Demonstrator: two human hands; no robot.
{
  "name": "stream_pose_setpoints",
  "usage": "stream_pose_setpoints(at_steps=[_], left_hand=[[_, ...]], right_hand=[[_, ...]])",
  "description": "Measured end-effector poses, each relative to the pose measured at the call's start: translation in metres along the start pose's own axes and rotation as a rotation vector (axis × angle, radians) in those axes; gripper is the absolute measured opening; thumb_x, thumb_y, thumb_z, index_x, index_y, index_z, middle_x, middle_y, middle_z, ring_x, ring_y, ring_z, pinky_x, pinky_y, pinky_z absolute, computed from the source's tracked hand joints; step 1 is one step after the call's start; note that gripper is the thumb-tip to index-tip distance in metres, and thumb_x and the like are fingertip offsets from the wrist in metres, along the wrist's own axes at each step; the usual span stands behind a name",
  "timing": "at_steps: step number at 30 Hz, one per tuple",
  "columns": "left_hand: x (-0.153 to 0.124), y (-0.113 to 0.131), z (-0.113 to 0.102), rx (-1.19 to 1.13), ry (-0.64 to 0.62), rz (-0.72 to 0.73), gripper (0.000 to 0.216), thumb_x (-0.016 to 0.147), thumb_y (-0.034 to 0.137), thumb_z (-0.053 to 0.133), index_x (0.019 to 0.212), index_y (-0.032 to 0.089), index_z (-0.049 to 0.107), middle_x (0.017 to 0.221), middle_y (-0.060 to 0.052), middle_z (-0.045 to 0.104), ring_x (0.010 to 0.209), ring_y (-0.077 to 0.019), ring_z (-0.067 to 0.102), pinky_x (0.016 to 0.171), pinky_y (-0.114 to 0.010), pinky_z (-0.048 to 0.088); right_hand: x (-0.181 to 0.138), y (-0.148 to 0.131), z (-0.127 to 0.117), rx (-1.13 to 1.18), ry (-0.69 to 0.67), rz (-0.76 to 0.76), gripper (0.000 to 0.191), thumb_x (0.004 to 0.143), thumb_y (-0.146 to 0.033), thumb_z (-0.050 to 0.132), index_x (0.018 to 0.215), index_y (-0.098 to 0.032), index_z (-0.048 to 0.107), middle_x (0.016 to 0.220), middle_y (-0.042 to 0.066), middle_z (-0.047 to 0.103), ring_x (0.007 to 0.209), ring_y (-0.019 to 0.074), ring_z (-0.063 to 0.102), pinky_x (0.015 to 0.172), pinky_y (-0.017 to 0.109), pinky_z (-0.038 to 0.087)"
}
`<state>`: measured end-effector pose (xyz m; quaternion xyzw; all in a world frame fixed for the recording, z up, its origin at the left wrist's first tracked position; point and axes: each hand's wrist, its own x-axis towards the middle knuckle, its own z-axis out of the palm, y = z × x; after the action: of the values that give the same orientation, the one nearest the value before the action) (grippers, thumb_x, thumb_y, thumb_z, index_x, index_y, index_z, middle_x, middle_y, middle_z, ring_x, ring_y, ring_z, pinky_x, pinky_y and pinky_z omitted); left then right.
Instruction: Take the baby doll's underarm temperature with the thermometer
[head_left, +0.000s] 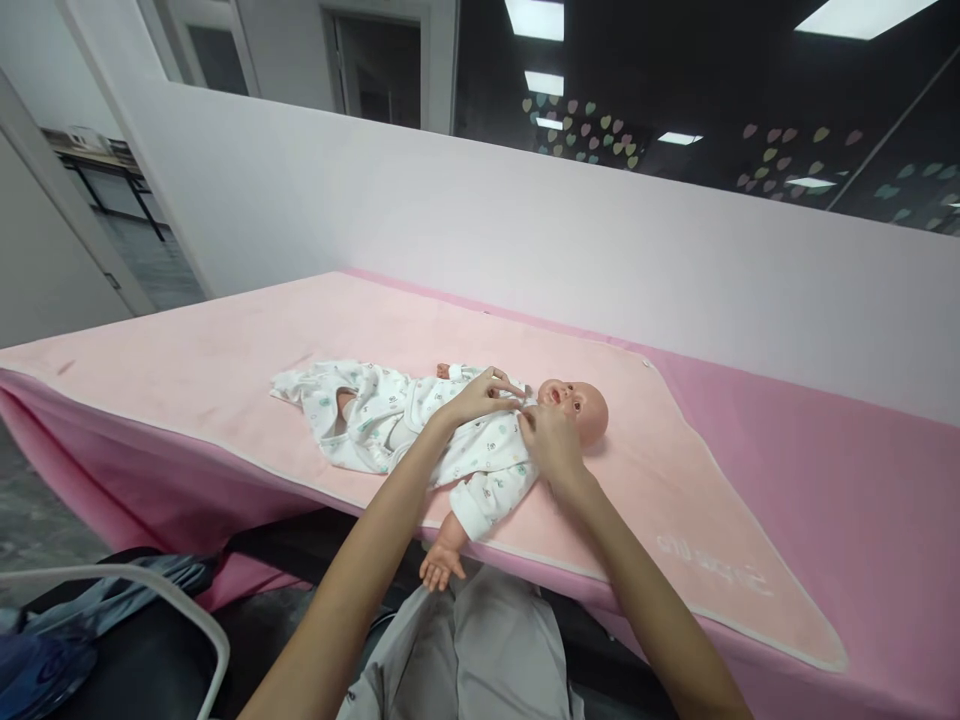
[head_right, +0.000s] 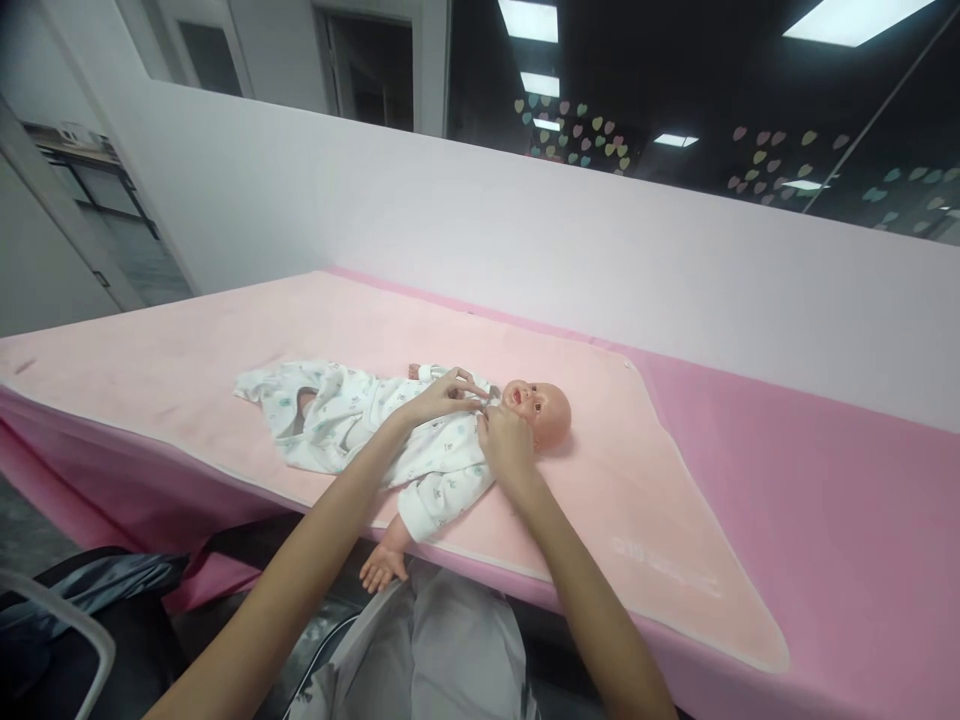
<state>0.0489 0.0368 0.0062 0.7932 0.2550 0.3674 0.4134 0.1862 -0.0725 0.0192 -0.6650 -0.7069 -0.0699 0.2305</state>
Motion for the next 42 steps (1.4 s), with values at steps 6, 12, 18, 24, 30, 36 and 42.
stream_pose_setpoints(at_steps=[6,12,18,24,30,36,42], left_hand=[[0.002,-0.003,-0.001,0.095,-0.017,0.035,0.017,0.072,0.033,0.064,0.084,0.024,0.072,0.082,-0.001,0.046,0.066,-0.0113,0.044,0.06,-0.025,0.036],[0.004,-0.005,0.0,0.139,0.011,0.022,0.014,0.071,0.029,0.063,0.077,0.02,0.071,0.078,-0.001,0.051,0.064,-0.0109,0.043,0.059,-0.025,0.034],[0.002,0.0,-0.001,0.042,-0.003,-0.002,0.02,0.072,0.035,0.061,0.074,0.016,0.067,0.078,-0.001,0.049,0.056,-0.0083,0.038,0.052,-0.023,0.031],[0.003,-0.001,-0.001,0.08,0.007,-0.005,0.02,0.07,0.034,0.064,0.076,0.016,0.068,0.075,-0.001,0.049,0.055,-0.0079,0.037,0.051,-0.023,0.03],[0.001,0.003,-0.004,-0.06,-0.05,-0.036,0.02,0.07,0.034,0.063,0.074,0.014,0.065,0.07,-0.002,0.055,0.056,-0.0089,0.041,0.051,-0.022,0.029],[-0.001,0.007,-0.006,-0.281,-0.08,-0.122,0.022,0.067,0.034,0.066,0.077,0.015,0.063,0.057,0.002,0.053,0.052,-0.0082,0.042,0.049,-0.021,0.026],[-0.002,0.012,-0.007,-0.233,-0.085,-0.103,0.019,0.068,0.031,0.066,0.076,0.014,0.066,0.067,-0.001,0.059,0.06,-0.0108,0.049,0.051,-0.022,0.031]], right_hand=[[0.009,-0.002,0.038,0.021,0.201,-0.023,0.025,0.085,-0.024,0.042,0.091,-0.012,0.063,0.088,0.013,0.064,0.074,0.021,0.059,0.06,0.029,0.041],[-0.002,0.004,0.046,0.163,0.308,-0.072,0.02,0.084,-0.023,0.042,0.084,-0.015,0.061,0.084,0.008,0.063,0.08,0.0188,0.058,0.069,0.026,0.044],[-0.002,0.005,0.048,0.322,0.343,-0.066,0.019,0.085,-0.022,0.04,0.083,-0.017,0.058,0.081,0.007,0.062,0.076,0.0167,0.058,0.07,0.025,0.045],[-0.001,0.006,0.05,0.403,0.399,-0.078,0.021,0.086,-0.023,0.039,0.085,-0.017,0.059,0.081,0.008,0.063,0.075,0.0163,0.059,0.07,0.026,0.046],[-0.004,0.008,0.055,0.457,0.43,-0.039,0.023,0.086,-0.026,0.039,0.086,-0.018,0.06,0.076,0.006,0.062,0.066,0.0153,0.056,0.066,0.026,0.046],[-0.003,0.009,0.056,0.5,0.451,-0.018,0.025,0.088,-0.03,0.038,0.089,-0.018,0.06,0.076,0.006,0.062,0.065,0.0154,0.055,0.067,0.028,0.046],[-0.003,0.008,0.055,0.529,0.492,-0.033,0.025,0.089,-0.029,0.038,0.091,-0.017,0.059,0.083,0.008,0.064,0.069,0.0156,0.056,0.068,0.028,0.046]])
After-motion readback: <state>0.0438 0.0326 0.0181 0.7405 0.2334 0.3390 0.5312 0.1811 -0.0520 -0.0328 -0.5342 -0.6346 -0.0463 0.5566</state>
